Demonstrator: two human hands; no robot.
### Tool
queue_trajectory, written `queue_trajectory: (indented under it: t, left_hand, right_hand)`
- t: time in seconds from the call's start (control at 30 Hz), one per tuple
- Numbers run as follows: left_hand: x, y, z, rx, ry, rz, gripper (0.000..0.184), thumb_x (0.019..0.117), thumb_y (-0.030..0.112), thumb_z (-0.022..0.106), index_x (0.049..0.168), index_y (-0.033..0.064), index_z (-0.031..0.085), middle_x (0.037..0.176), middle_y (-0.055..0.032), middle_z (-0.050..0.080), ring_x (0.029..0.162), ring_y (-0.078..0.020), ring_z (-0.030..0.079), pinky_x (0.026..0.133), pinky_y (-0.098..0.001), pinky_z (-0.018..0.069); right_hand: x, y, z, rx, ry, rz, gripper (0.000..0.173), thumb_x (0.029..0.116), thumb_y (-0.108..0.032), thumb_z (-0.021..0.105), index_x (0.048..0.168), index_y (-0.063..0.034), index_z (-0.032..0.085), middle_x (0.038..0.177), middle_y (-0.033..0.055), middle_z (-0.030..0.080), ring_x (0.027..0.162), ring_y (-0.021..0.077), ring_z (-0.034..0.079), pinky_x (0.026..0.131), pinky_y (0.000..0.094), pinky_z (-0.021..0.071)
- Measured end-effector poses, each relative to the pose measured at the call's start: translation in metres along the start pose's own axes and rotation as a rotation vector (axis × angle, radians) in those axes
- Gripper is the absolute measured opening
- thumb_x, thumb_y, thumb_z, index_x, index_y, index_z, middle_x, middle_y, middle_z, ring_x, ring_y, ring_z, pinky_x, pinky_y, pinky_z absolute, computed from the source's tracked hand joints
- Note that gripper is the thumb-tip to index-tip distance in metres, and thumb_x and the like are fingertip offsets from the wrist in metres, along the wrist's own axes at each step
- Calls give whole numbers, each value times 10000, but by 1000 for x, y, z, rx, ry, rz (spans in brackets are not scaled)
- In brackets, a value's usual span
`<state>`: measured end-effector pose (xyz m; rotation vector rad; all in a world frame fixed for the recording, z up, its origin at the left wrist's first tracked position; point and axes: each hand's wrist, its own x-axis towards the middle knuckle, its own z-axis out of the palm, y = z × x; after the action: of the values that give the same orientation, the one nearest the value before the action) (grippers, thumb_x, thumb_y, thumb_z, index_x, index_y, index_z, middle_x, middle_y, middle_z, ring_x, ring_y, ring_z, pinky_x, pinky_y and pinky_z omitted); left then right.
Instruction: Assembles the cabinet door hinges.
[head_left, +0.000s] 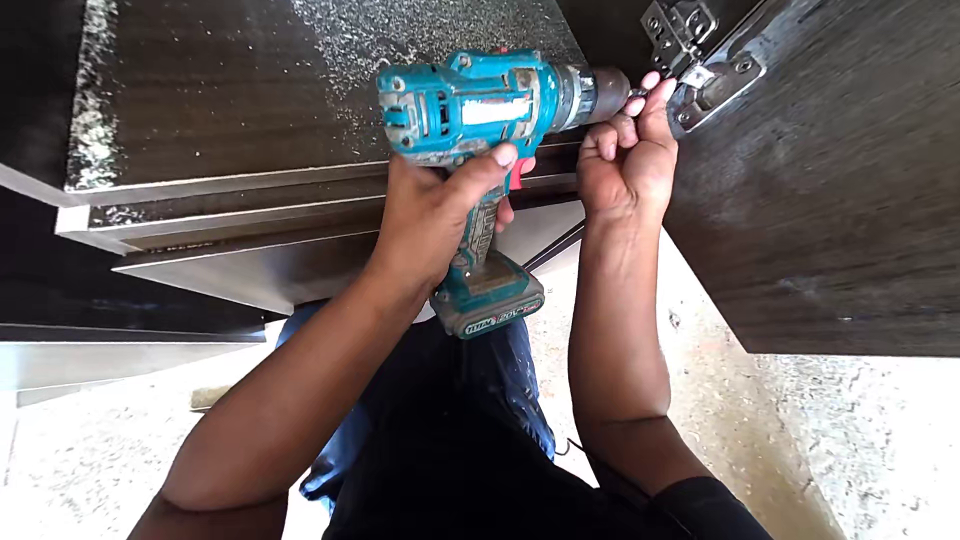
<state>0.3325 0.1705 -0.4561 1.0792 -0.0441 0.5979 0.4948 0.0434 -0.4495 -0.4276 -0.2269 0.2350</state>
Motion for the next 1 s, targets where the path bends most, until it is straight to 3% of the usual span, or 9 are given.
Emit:
queue_trajectory:
  t: [0.3, 0.5, 0.67, 1.0]
  left_hand:
    - [19, -2, 3, -5, 59, -31, 254, 988, -1, 627, 1211, -58, 519, 989, -254, 710, 657, -294, 708, 516, -364, 616]
    - [32, -7, 15, -41, 88, -78, 236, 997, 20, 634, 1192, -69, 535, 946, -250, 704, 632, -288, 699, 509, -364, 616]
    - [34, -13, 17, -67, 97, -78, 227, 997, 14, 630, 1188, -63, 534, 954, -245, 705, 627, -281, 696, 503, -359, 613]
    - [36, -19, 20, -67, 106, -49, 241, 994, 0, 628, 1192, -67, 508, 974, -254, 687, 619, -296, 687, 498, -376, 614]
  right_hand:
    - [22, 9, 9, -60, 90, 28, 297, 1128, -254, 363, 974, -104, 569, 599, -46, 468, 407, 26, 355, 396, 146, 327]
    - [25, 7, 8, 69, 78, 91, 323, 1130, -281, 282, 1001, -106, 522, 584, -44, 417, 408, 42, 349, 385, 169, 313]
    - [26, 8, 9, -26, 78, 82, 324, 1133, -331, 286, 1068, -126, 529, 525, -60, 340, 371, 44, 294, 362, 184, 276]
    - [27, 7, 16, -33, 182, 125, 409, 1120, -371, 337, 807, -142, 467, 499, -53, 309, 362, 58, 272, 357, 194, 261]
